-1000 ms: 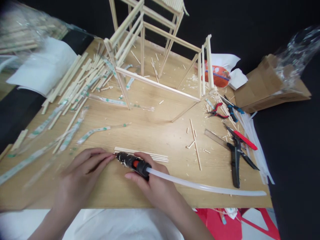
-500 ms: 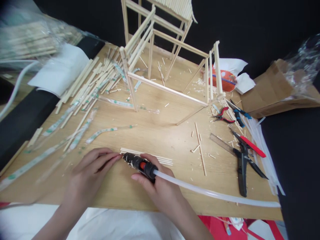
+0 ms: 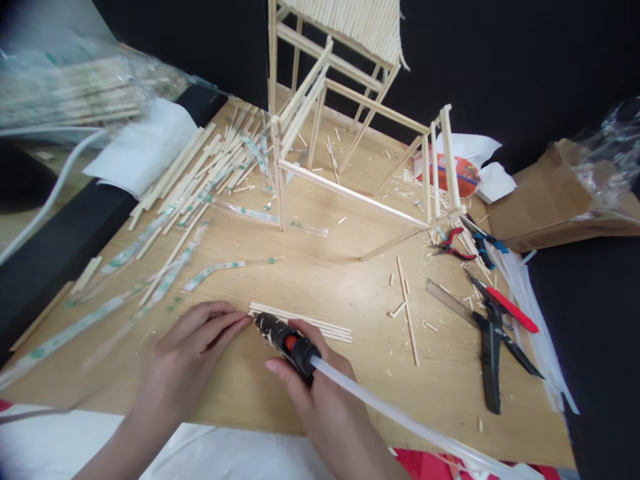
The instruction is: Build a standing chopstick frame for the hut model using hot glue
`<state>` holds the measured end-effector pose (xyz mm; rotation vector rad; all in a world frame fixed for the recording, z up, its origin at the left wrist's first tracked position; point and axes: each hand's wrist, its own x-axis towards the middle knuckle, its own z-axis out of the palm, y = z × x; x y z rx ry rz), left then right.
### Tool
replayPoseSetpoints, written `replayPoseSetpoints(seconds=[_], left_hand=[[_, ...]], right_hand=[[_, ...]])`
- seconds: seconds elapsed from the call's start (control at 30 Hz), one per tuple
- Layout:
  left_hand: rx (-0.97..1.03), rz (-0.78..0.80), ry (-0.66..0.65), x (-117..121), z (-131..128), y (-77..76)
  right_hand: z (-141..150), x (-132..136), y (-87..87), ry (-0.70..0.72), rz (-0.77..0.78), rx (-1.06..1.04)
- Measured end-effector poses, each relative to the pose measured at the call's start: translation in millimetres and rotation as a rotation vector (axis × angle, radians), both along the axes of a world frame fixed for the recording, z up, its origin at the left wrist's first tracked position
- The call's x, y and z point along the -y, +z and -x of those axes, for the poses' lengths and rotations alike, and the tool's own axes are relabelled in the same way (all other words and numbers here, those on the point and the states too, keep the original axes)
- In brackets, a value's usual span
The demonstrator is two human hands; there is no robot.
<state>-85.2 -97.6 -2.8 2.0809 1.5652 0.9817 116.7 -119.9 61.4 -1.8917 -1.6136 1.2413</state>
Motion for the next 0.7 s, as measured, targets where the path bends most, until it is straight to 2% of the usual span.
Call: replayPoseSetpoints(seconds=[0.23,0.47,0.7], left_hand=[[-0.004,0.001,0.001,-1.4,-1.0,3.3],[-0.023,0.025,-0.038,2.5,2.3,-1.1],[-0.028,-0.030,-0.023,-0.3,1.0,4.3]], right_hand=[[3.4,0.9,2.7,0.001,-0.009,0.027],[4.5,-0.8,1.0,0.009,-0.031,0.049],[-1.1,2.7,0.3,0.032,-0.036,0.065]])
